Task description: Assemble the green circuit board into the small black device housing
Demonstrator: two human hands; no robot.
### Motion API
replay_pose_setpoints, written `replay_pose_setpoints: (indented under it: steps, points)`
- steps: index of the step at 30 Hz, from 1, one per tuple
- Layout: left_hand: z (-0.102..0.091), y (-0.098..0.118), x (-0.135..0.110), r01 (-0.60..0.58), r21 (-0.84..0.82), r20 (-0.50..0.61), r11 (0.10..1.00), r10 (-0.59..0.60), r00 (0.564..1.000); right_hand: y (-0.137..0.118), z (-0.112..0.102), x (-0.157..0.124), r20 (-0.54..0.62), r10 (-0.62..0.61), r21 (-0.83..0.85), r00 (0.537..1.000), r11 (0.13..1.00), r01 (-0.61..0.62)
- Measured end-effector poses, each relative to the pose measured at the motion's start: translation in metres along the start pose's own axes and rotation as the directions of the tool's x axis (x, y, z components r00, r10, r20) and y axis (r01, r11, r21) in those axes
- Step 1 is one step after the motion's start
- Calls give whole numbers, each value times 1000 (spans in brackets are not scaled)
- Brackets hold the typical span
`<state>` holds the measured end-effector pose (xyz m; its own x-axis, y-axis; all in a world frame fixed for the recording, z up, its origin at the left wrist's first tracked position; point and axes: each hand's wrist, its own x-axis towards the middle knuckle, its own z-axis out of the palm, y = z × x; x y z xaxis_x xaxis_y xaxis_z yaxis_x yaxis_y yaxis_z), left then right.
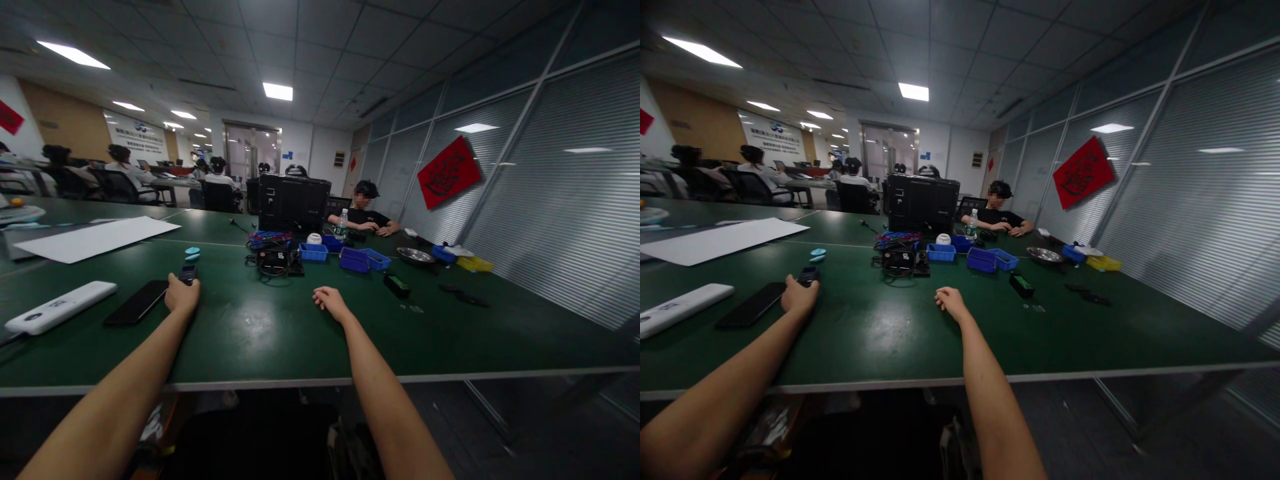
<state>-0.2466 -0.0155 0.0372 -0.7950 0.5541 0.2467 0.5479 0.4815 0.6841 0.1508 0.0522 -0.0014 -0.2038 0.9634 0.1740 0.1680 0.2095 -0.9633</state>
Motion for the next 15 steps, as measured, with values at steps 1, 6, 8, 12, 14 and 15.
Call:
replay_pose_setpoints:
  steps: [1,6,8,12,14,15]
  points:
    - [-1,0,0,0,-2,13,1000,0,1000,0,0,0,1,-1,3,1000,1000,1]
    - [-1,4,-8,-50,8,123,999,49,991,5,0,3,-2,2,11,1000,1000,-2]
    - [1,8,-17,-117,8,185,993,114,976,5,0,4,-1,4,10,1000,1000,-4]
    - [11,22,-43,-271,-19,267,962,266,926,4,1,3,-7,6,0,1000,1000,-6]
    - [18,31,-56,-332,-25,288,943,325,901,4,1,3,-7,7,-8,1000,1000,-7]
    - [23,35,-63,-355,-29,302,934,347,888,4,2,3,-7,7,-11,1000,1000,-7]
